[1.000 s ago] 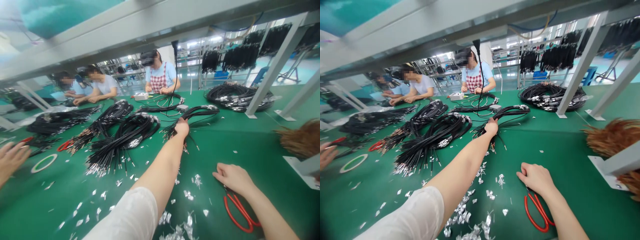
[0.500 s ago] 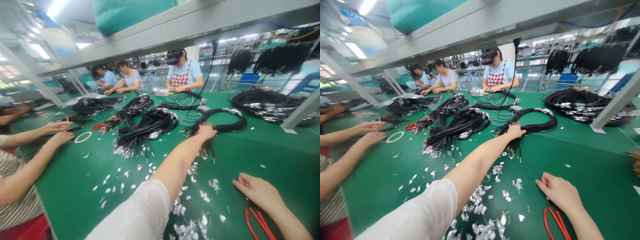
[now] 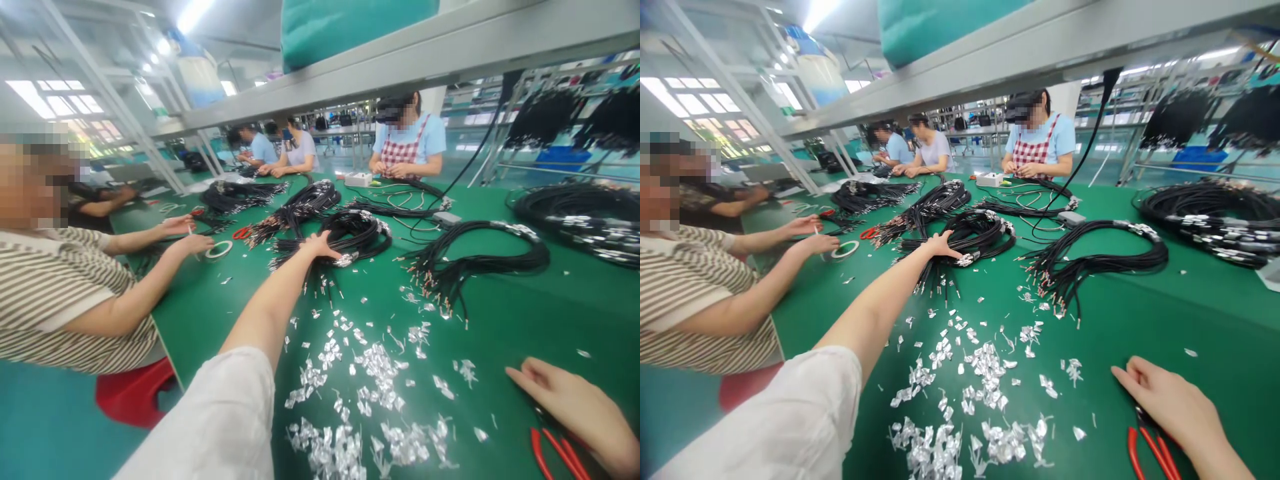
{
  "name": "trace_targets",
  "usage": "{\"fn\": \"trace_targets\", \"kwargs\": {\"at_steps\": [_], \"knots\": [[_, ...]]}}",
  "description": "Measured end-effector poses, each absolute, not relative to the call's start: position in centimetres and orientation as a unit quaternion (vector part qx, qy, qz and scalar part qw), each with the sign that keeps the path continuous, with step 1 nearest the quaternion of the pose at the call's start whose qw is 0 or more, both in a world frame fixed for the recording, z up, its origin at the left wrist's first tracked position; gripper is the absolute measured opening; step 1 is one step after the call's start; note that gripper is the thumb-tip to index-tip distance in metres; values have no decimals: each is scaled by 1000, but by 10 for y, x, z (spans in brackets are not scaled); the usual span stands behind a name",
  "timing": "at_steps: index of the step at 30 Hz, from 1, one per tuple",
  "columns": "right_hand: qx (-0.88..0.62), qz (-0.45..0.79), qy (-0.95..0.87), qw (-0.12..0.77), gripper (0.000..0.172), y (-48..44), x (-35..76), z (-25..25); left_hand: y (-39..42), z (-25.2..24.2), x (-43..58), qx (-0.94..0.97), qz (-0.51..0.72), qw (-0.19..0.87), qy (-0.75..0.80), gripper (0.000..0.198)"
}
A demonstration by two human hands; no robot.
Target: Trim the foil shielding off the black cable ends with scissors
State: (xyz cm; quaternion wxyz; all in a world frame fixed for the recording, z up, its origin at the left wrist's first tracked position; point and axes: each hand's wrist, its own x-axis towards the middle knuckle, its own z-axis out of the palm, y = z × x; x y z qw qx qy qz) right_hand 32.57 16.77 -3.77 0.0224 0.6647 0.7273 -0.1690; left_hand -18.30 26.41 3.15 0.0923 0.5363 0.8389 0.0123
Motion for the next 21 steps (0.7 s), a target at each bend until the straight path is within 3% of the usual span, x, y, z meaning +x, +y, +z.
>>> {"fn": "trace_targets", "kwargs": {"at_steps": [3,7,12,17,21], "knots": [[658,-239,713,37,43,168,327,-37,267,28,-204,554,-15,114,824,107],[663,-233,711,31,41,169,328,-38,274,29,-219,592,-44,130,794,90],[662,-227,713,26,40,168,326,-37,285,31,-221,603,-58,103,789,83],[665,-206,718,13,39,166,322,-33,286,24,-210,596,-47,85,797,52],[667,-195,719,7,37,166,320,-31,271,18,-196,579,0,53,813,49]]}}
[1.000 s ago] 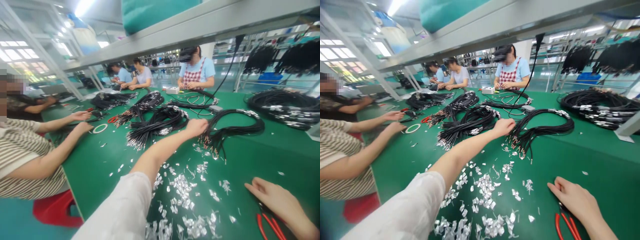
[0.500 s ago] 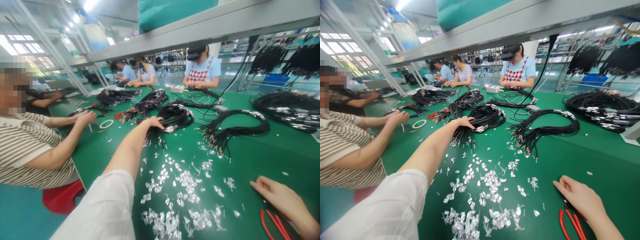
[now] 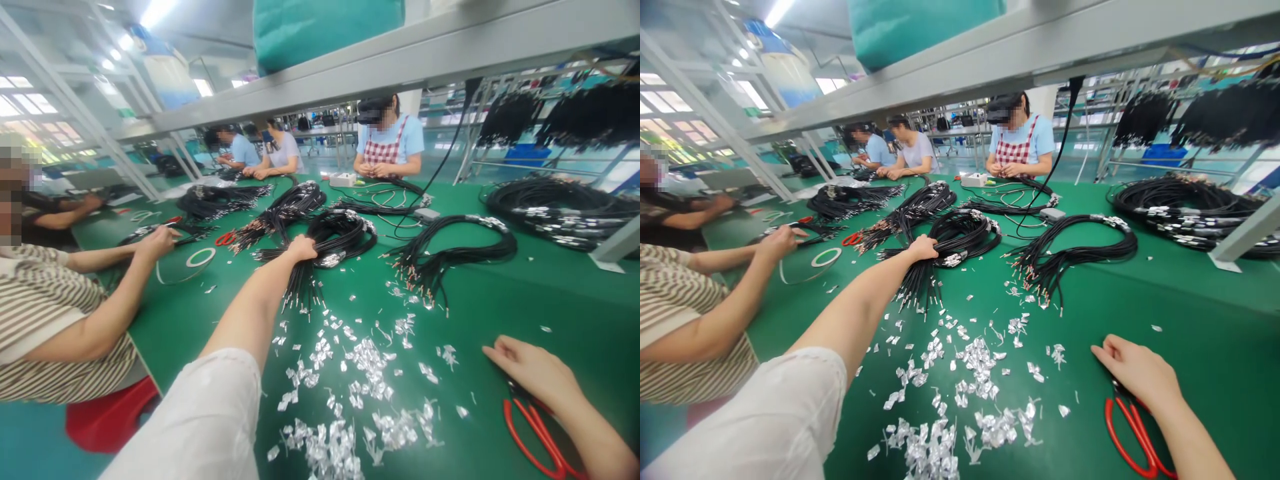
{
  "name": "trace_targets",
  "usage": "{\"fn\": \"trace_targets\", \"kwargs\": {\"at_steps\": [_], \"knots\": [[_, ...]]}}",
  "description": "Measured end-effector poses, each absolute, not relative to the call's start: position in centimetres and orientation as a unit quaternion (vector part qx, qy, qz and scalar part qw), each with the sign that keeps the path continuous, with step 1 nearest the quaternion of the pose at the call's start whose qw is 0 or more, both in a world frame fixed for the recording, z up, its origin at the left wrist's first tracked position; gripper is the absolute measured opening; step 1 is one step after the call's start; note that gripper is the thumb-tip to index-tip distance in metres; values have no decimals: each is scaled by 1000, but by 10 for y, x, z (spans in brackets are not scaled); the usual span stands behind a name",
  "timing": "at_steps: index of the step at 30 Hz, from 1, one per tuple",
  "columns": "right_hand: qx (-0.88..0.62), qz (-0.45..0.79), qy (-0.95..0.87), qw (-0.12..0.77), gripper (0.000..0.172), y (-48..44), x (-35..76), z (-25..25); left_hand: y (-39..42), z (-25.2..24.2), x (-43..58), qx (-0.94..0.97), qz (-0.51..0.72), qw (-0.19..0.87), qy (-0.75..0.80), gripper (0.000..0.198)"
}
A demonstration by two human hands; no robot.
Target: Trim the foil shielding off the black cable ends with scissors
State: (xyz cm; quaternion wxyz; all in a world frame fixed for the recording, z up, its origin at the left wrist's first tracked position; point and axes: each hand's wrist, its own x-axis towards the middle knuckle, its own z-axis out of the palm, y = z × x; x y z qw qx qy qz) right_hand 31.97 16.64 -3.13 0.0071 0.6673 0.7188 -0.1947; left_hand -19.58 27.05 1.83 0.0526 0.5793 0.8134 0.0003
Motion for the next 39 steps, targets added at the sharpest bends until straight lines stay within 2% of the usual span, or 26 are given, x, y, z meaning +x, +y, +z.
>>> {"fn": "trace_targets", "kwargs": {"at_steps": [5,9,12,14,15,17,18,19,21,22,25,28,30,31,33,35,39], "knots": [[672,-176,719,9,40,167,319,-34,253,37,-177,572,76,31,816,39],[669,-169,723,-18,39,171,324,-40,235,77,-167,580,156,15,799,29],[675,-178,714,-47,35,175,326,-39,206,111,-161,585,216,-1,782,32],[674,-195,703,-114,27,172,315,-29,177,128,-152,588,244,-16,771,30],[658,-213,700,-175,26,166,304,-20,161,133,-145,589,260,-31,764,27],[581,-286,689,-325,43,144,270,6,125,134,-123,574,326,-106,743,21],[521,-361,669,-388,54,129,249,20,107,129,-109,574,346,-132,731,20],[450,-453,633,-437,62,112,226,35,89,122,-92,575,355,-147,722,20],[325,-594,546,-494,66,77,185,60,56,104,-53,587,344,-152,717,22],[278,-631,508,-517,64,62,169,69,41,93,-33,598,324,-149,718,23],[240,-674,373,-591,39,39,149,80,7,72,22,654,256,-139,698,30],[247,-681,283,-629,31,49,157,76,-4,68,46,719,219,-82,655,52],[251,-688,252,-633,25,64,164,69,5,69,41,738,219,5,638,70],[254,-692,230,-636,20,72,165,65,13,70,33,741,228,62,628,67],[254,-700,189,-640,12,83,164,58,35,67,15,730,259,164,611,49],[251,-703,165,-645,10,89,160,53,59,64,-1,715,276,226,601,37],[245,-702,145,-652,8,95,161,52,100,66,-13,677,314,318,585,28]]}}
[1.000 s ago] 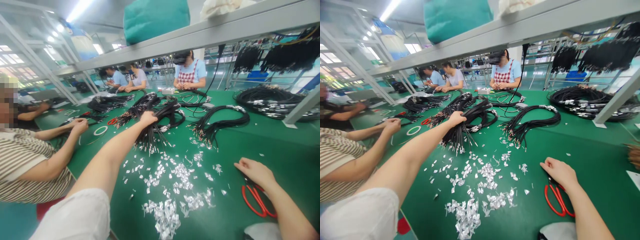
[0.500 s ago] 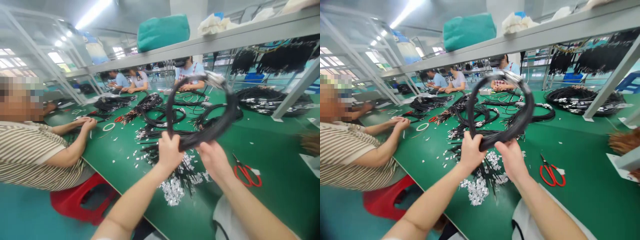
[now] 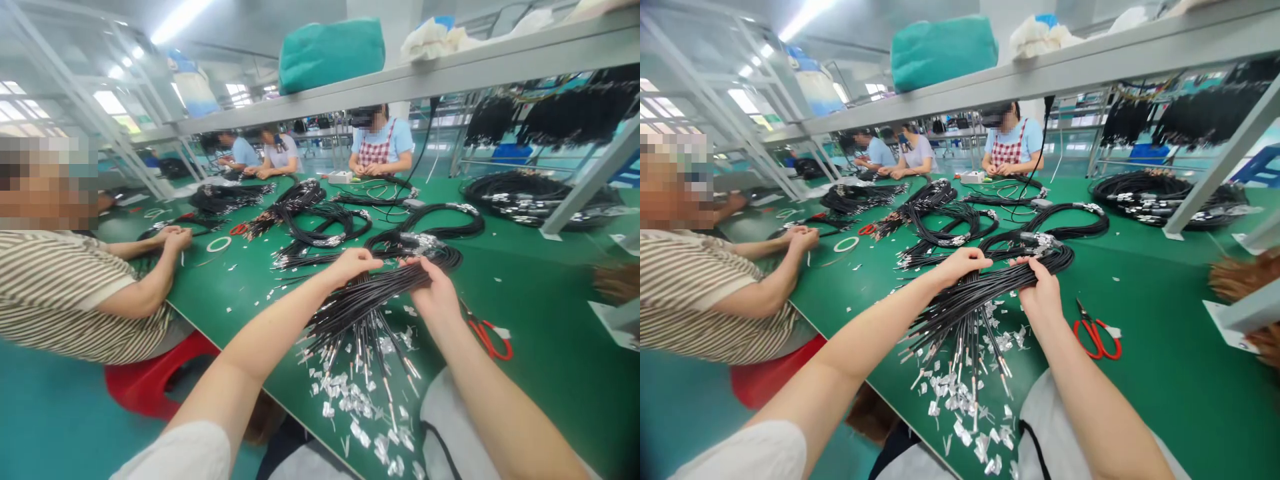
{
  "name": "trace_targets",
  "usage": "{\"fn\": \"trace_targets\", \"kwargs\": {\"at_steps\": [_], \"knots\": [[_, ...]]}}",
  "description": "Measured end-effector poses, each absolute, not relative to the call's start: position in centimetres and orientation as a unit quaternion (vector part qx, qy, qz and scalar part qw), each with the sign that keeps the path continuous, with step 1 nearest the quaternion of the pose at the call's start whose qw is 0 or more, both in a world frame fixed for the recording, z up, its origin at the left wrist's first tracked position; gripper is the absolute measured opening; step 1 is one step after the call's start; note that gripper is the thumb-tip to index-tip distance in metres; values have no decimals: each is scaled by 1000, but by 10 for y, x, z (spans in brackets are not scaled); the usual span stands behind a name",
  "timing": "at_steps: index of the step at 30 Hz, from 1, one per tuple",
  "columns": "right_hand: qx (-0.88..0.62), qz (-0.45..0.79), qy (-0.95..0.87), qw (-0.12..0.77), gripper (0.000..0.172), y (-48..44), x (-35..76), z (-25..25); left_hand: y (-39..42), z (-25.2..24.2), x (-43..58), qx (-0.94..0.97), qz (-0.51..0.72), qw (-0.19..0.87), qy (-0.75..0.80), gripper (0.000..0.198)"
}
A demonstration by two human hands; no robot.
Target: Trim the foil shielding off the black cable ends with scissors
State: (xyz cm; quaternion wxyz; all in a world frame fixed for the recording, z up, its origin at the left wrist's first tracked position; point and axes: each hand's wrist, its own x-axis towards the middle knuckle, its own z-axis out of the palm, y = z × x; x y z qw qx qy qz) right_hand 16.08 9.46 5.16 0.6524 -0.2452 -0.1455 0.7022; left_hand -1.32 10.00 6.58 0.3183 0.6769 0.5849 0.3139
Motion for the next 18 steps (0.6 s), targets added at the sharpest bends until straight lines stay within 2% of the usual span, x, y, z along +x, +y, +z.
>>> {"fn": "trace_targets", "kwargs": {"at_steps": [4,5,8,11,14,18], "knots": [[-248,705,-106,656,9,101,179,61,132,91,-38,692,272,291,602,8],[-248,709,-90,654,10,102,185,65,139,98,-51,700,258,287,601,13],[-250,737,-59,625,14,106,201,74,157,102,-98,721,222,262,602,54],[-259,770,-74,579,20,107,208,78,168,76,-127,721,124,184,657,93],[-268,773,-104,566,23,107,208,78,175,34,-116,695,-12,159,701,107],[-269,769,-117,569,22,104,206,78,189,0,-72,721,-43,144,676,106]]}}
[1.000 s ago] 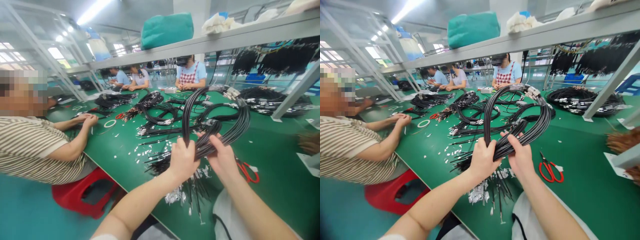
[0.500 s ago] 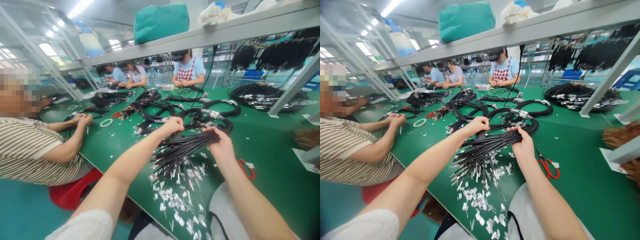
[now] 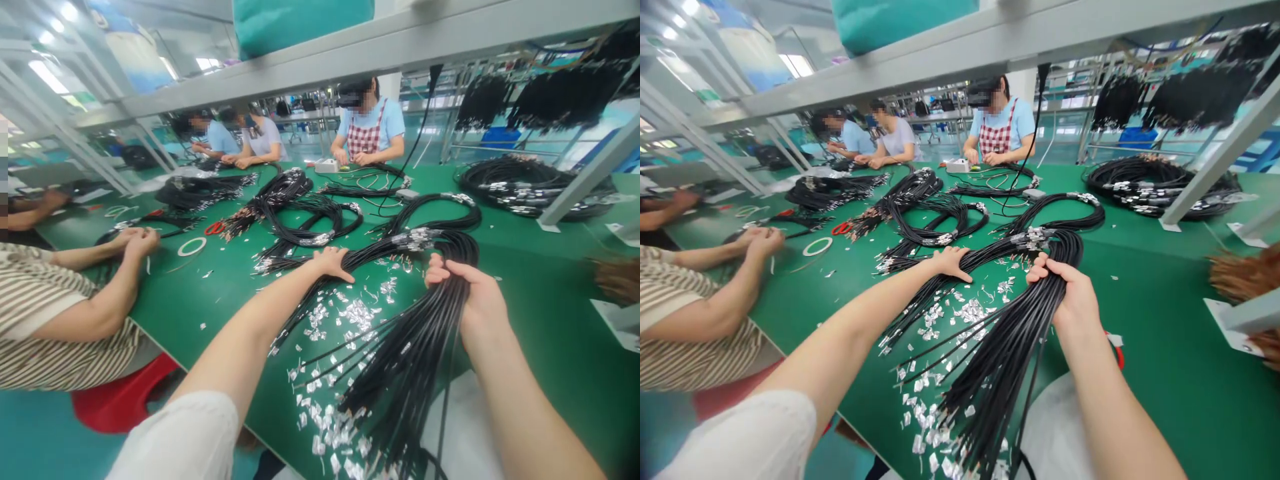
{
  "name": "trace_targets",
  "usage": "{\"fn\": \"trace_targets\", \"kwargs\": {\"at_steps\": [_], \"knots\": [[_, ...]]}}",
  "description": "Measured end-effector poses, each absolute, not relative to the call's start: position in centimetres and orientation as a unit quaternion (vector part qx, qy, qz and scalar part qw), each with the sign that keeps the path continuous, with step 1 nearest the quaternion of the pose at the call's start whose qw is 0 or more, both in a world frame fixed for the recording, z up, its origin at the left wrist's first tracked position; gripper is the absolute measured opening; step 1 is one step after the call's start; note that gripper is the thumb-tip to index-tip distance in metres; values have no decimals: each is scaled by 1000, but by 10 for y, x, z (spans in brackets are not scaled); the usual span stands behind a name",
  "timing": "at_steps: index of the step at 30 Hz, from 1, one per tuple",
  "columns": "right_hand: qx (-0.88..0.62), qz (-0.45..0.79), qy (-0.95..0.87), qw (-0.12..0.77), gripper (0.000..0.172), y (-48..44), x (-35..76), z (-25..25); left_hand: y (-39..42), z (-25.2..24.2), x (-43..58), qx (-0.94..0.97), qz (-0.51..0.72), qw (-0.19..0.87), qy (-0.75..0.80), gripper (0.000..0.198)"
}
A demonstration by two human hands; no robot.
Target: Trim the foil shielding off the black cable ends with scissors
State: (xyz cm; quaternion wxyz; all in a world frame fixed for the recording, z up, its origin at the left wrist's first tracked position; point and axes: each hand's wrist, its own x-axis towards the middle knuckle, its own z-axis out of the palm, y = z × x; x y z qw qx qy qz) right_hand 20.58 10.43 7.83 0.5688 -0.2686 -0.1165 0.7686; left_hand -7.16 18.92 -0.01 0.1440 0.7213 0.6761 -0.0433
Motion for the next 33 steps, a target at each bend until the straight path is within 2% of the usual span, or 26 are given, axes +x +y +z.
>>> {"fn": "trace_targets", "kwargs": {"at_steps": [3,7,9,11,15,22,24,26,28,29,31,33], "knots": [[-268,770,-98,571,23,103,206,80,206,-2,-53,721,-42,129,679,96],[-269,770,-73,573,27,103,204,82,220,3,-53,718,-50,155,677,58],[-266,773,-74,572,28,103,204,82,218,2,-51,714,-46,154,681,46],[-255,772,-92,575,27,101,205,82,213,1,-47,706,-35,145,692,42],[-220,768,-184,572,25,97,210,83,203,14,-45,687,2,137,714,47],[-208,777,-244,542,39,91,233,102,180,116,-85,667,105,148,722,35],[-249,774,-295,503,37,95,244,105,157,142,-100,647,134,186,727,26],[-296,755,-342,474,31,102,250,100,128,153,-115,502,243,349,753,22],[-315,731,-400,455,28,110,247,89,95,150,-131,368,313,429,763,22],[-306,726,-433,439,31,113,241,80,79,143,-138,315,344,440,767,22],[-284,751,-475,361,52,117,222,58,48,121,-152,191,411,460,764,20],[-287,770,-482,304,74,116,198,35,19,95,-162,146,432,459,762,15]]}}
